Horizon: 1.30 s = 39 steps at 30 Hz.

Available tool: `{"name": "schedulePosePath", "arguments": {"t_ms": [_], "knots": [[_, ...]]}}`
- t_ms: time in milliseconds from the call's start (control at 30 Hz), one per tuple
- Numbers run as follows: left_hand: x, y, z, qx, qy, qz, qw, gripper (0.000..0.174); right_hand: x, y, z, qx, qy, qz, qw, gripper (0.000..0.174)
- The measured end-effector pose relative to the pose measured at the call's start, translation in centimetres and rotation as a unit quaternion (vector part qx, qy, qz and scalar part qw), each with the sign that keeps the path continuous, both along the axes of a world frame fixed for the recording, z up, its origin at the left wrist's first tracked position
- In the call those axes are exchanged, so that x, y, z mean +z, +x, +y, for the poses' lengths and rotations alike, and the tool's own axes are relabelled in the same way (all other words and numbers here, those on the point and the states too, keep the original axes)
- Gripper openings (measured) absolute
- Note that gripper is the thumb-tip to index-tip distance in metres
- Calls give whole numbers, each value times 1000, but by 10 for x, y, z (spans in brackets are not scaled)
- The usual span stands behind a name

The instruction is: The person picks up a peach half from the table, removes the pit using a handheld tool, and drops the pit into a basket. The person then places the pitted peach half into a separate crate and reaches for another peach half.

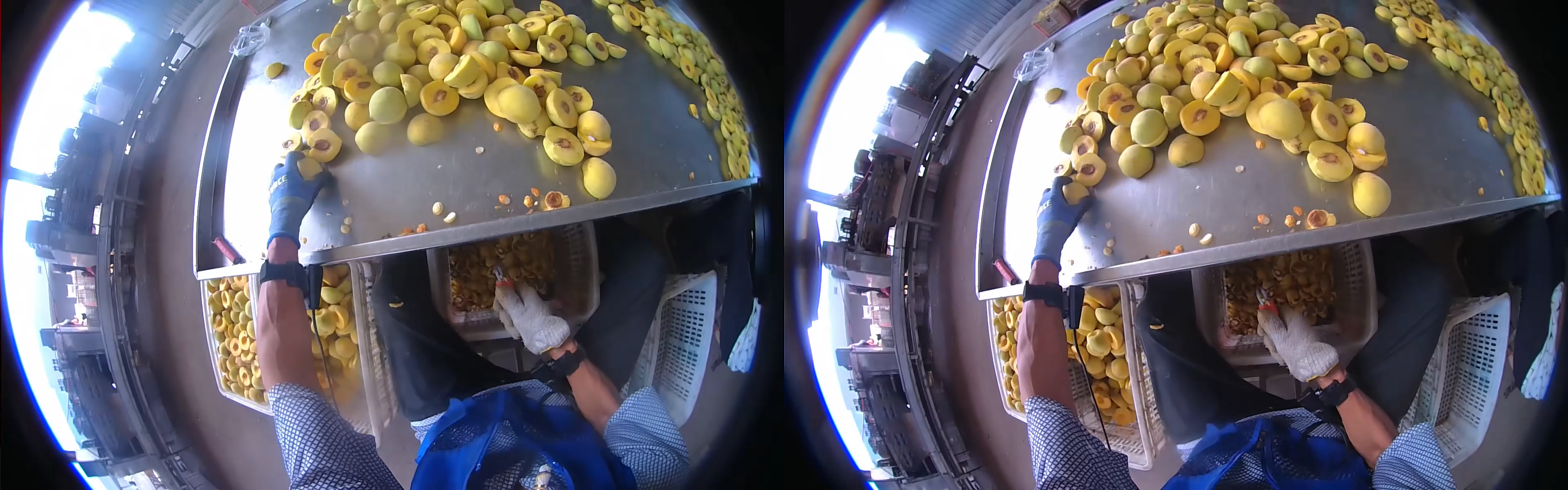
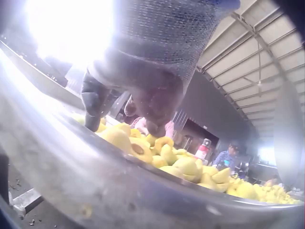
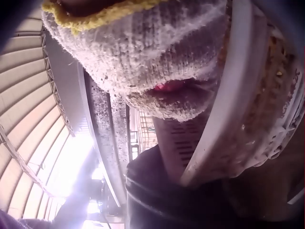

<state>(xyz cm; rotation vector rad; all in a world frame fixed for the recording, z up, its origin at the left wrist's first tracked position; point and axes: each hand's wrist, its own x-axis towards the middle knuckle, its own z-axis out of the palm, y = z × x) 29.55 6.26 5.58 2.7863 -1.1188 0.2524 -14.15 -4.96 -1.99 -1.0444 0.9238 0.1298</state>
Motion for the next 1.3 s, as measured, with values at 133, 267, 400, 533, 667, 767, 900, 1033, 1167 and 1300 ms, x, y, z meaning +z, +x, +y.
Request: {"name": "schedulePosePath", "arguments": {"t_ms": [133,267,400,533,667,767,900,1033,1167,1300], "knots": [[23,-35,5,12,-236,347,908,56,16,-3,-3,-6,-35,-15,999,33],[21,-123,40,-125,-556,601,560,57,40,7,-4,83,-198,-50,975,40],[22,-215,18,-108,-581,565,576,60,75,21,-4,139,-303,-98,938,46],[7,-262,-7,-64,-594,621,507,67,93,18,1,106,-374,-123,913,46],[-13,-286,-18,-69,-596,648,469,66,101,14,0,108,-396,-113,905,44],[-21,-294,-26,-74,-545,587,594,73,104,14,-1,111,-388,-86,911,42],[-29,-301,-32,-65,-537,533,651,71,98,16,0,93,-378,-61,919,43],[-44,-300,-33,-79,-529,481,695,65,84,19,7,61,-366,-66,926,44],[-43,-298,-35,-53,-507,479,714,56,85,19,2,85,-346,-71,932,42],[-41,-300,-37,-55,-510,453,729,49,74,19,2,104,-332,-94,933,37]]}}
